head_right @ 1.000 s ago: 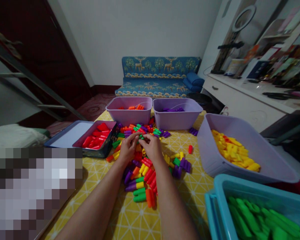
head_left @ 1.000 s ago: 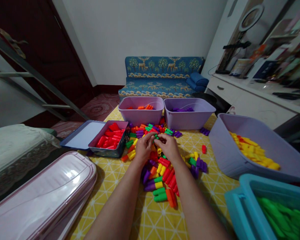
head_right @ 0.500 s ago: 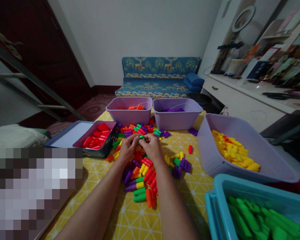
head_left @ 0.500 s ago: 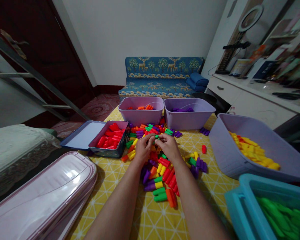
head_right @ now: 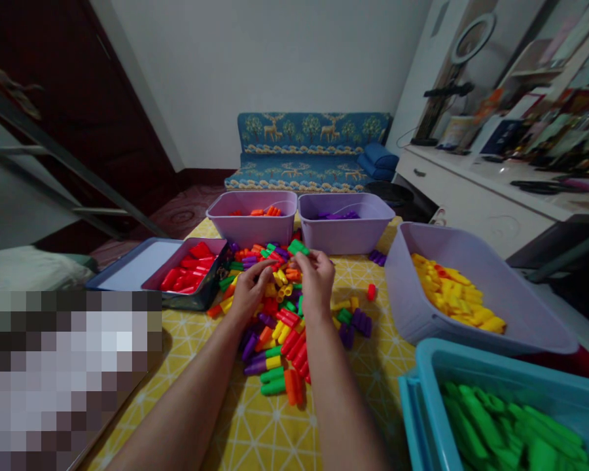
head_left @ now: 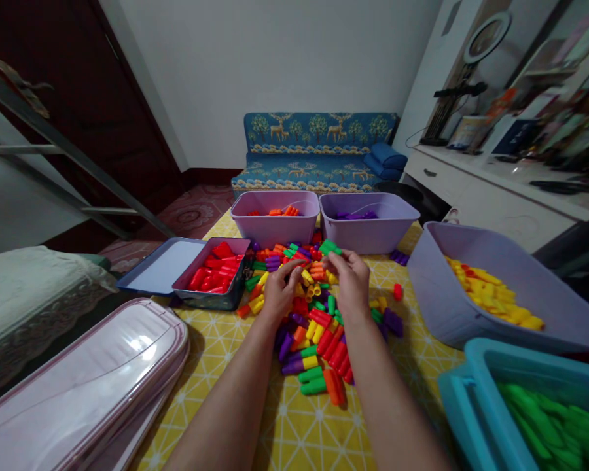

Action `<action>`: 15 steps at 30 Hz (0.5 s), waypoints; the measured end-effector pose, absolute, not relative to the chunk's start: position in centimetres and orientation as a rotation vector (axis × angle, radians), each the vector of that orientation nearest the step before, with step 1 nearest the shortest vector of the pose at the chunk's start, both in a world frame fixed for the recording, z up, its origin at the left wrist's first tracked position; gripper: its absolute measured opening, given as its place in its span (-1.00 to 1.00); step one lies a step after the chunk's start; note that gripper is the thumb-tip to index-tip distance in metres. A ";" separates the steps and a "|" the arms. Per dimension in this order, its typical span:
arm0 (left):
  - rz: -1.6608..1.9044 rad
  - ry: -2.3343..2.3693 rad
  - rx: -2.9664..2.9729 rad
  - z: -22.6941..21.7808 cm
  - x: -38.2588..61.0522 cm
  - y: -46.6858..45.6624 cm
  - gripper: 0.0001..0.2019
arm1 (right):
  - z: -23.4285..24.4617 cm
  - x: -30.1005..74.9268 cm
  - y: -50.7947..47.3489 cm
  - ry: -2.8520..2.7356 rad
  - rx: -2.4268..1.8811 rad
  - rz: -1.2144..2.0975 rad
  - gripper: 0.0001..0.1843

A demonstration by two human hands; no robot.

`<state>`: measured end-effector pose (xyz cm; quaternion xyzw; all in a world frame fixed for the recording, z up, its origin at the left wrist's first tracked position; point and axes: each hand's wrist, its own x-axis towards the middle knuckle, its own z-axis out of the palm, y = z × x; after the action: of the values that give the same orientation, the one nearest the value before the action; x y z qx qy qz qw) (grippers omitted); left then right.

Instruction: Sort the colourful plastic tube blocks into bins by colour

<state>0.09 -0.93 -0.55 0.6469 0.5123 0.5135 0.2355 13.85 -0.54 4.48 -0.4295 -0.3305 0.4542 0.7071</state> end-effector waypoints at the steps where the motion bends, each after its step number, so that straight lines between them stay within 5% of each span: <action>1: 1.398 1.423 1.780 -0.5 0.1 -1.0 -0.67 | 5.5 14.1 -0.8 -0.633 -0.875 0.898 -0.75; 6: 1.371 1.488 1.816 -0.3 0.2 -1.0 -0.67 | 11.3 17.1 -4.0 -0.464 -0.648 0.331 -0.78; 9: 1.366 1.508 1.825 -0.4 0.1 -1.0 -0.66 | 13.0 18.5 -6.1 -0.603 -0.721 0.125 -0.57; 15: 1.354 1.506 1.835 -0.7 0.1 -0.8 -0.67 | 11.2 17.1 -4.9 -0.603 -0.848 0.112 -0.52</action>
<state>0.05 -0.79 -0.74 0.6575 0.5397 0.4851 0.2027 17.13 -4.89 11.16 -0.4050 -0.2877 0.0537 0.8662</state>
